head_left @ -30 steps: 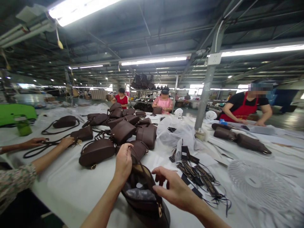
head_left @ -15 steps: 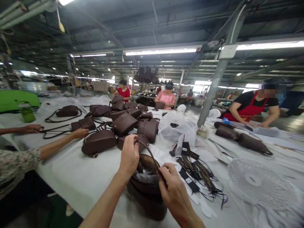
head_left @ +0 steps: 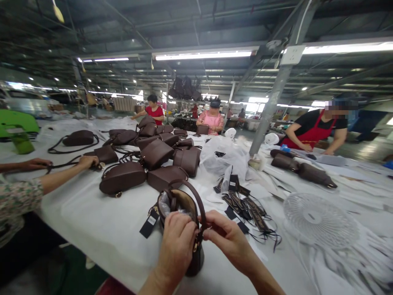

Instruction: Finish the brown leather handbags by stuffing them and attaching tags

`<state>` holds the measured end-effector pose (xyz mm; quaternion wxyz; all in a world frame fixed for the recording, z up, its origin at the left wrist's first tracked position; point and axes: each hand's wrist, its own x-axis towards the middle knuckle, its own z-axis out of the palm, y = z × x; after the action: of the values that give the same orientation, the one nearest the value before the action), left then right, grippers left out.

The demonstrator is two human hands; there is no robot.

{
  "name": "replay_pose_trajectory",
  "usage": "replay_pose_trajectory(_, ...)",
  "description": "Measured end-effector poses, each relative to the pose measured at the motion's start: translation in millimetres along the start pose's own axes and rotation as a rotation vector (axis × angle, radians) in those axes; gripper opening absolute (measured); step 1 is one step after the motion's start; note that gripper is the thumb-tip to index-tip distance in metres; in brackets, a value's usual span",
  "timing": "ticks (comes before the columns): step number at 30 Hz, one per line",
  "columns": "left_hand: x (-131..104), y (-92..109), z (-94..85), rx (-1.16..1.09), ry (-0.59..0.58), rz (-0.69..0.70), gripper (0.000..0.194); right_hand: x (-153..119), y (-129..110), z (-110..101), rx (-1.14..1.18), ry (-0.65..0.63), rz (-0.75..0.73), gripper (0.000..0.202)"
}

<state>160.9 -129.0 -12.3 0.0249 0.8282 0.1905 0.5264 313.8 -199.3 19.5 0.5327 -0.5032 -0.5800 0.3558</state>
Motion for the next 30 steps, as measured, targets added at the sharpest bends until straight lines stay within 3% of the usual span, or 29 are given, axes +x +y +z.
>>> replay_pose_trajectory(4,-2,-1,-3.9,-0.056,-0.208,-0.003,0.007,7,3,6,-0.075,0.086,0.004,0.008)
replay_pose_trajectory(8,1,-4,-11.4,-0.127,-0.348,-0.019,0.029,12,1,12,-0.02,0.101,0.047,0.004)
replay_pose_trajectory(13,7,-9,-12.7,-0.165,-0.473,0.015,0.046,9,4,13,0.152,0.276,0.041,0.022)
replay_pose_trajectory(17,2,-12,-6.0,-0.063,-0.364,0.101,0.028,-8,26,13,0.028,0.393,-0.072,0.019)
replay_pose_trajectory(20,-1,-14,-4.0,0.051,-0.29,0.215,0.01,-24,54,16,-0.138,0.307,-0.182,0.022)
replay_pose_trajectory(23,0,-14,-1.6,0.07,-0.199,0.267,0.021,-32,79,25,-0.398,0.229,-0.342,0.048)
replay_pose_trajectory(26,2,-12,6.5,0.034,-0.144,0.219,0.027,-26,92,41,-0.55,0.36,-0.361,0.073)
replay_pose_trajectory(30,3,-10,19.6,0.0,-0.121,0.184,0.024,-11,92,57,-0.514,0.62,-0.187,0.059)
